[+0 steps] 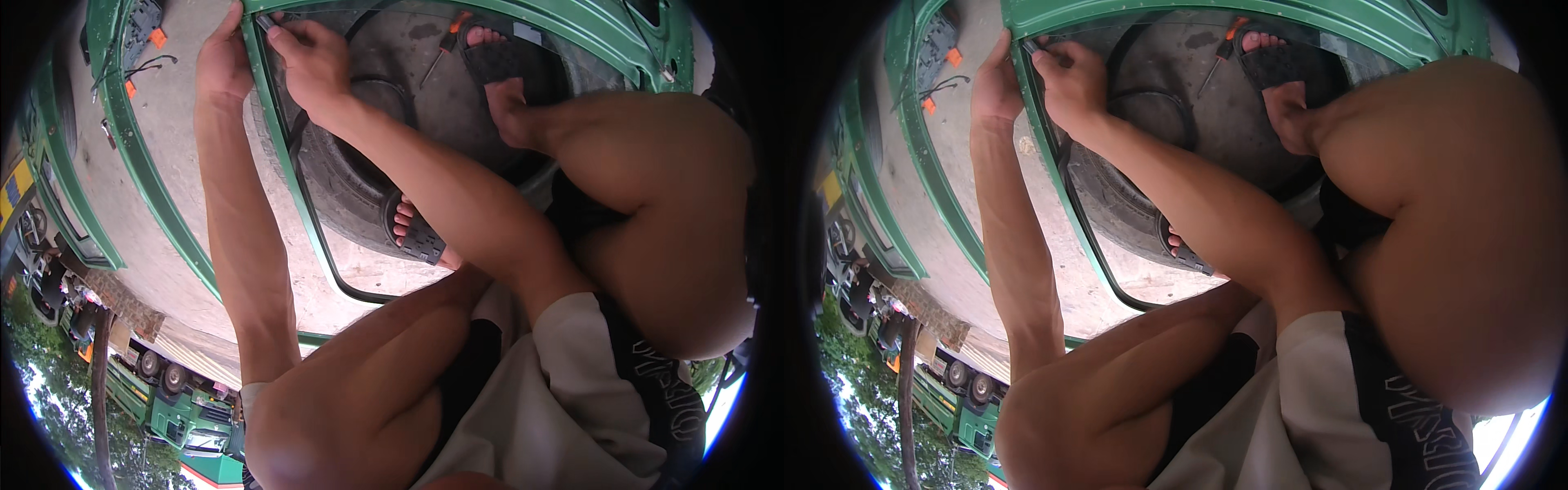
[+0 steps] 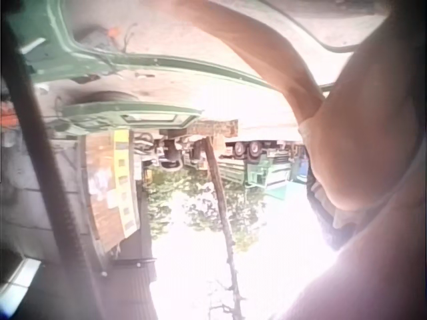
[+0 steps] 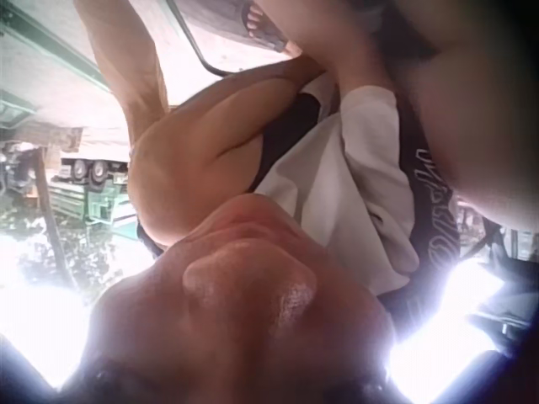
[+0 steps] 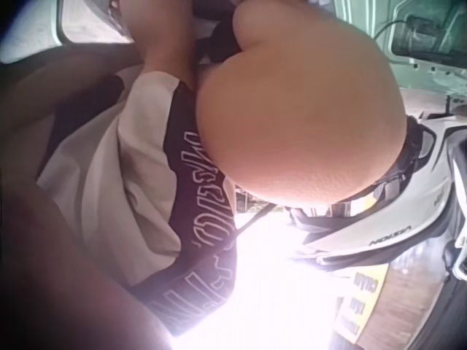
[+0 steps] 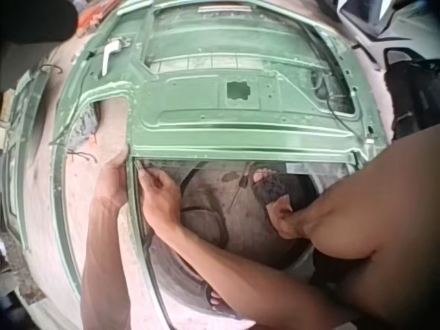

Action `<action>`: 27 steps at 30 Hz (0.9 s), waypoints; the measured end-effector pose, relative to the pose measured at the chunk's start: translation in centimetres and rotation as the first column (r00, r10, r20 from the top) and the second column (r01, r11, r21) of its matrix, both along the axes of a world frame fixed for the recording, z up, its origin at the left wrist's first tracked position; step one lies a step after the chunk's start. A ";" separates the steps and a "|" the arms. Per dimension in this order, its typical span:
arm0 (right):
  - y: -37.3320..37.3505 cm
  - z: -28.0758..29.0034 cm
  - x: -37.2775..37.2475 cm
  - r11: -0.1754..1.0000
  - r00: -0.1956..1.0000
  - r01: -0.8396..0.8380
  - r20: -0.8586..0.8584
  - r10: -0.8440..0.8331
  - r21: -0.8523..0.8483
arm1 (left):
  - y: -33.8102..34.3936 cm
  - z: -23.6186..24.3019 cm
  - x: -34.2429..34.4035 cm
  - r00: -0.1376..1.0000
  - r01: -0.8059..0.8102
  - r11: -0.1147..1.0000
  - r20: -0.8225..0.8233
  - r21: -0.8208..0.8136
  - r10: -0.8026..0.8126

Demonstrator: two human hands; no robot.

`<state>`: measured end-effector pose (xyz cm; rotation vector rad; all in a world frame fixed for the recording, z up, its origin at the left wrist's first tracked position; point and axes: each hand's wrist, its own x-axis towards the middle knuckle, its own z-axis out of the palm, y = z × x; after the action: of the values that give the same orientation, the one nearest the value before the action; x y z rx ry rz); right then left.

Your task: The person installs a rubber seal around the frame of a green car door, pressing it into place by hand and using a screwdriver to tuck the edges into the channel.

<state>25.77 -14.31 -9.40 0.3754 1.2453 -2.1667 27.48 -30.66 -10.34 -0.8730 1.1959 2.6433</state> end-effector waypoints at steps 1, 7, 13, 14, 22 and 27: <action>0.1 0.0 -0.3 0.997 1.000 -0.020 -0.013 0.021 0.074 | -0.1 0.1 -0.4 0.999 -0.006 0.999 0.047 -0.033 0.007; -0.7 0.1 -0.6 0.992 1.000 0.020 0.011 -0.022 0.127 | 0.5 -0.3 -0.7 0.996 -0.046 0.991 0.072 -0.124 0.055; -1.4 -0.4 -0.1 0.994 0.997 0.065 0.041 -0.068 0.089 | 2.0 -0.8 -0.6 0.987 -0.141 0.988 0.065 -0.063 0.145; -1.4 -0.7 -0.2 0.993 0.997 0.066 0.044 -0.071 0.093 | 3.3 -0.4 -1.2 0.956 -0.243 0.950 0.116 -0.198 0.269; -2.9 -0.4 -0.4 0.985 0.989 0.143 -0.040 -0.140 0.100 | 3.6 0.3 -1.2 0.923 -0.355 0.913 0.078 -0.201 0.376; -3.3 -0.3 -1.5 0.990 0.994 0.069 0.071 -0.079 0.124 | 4.0 0.3 -1.3 0.882 -0.424 0.858 0.084 -0.290 0.464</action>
<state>24.30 -17.63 -9.74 0.5576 1.3429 -2.1229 26.16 -26.70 -10.02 -1.5409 1.4819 2.7136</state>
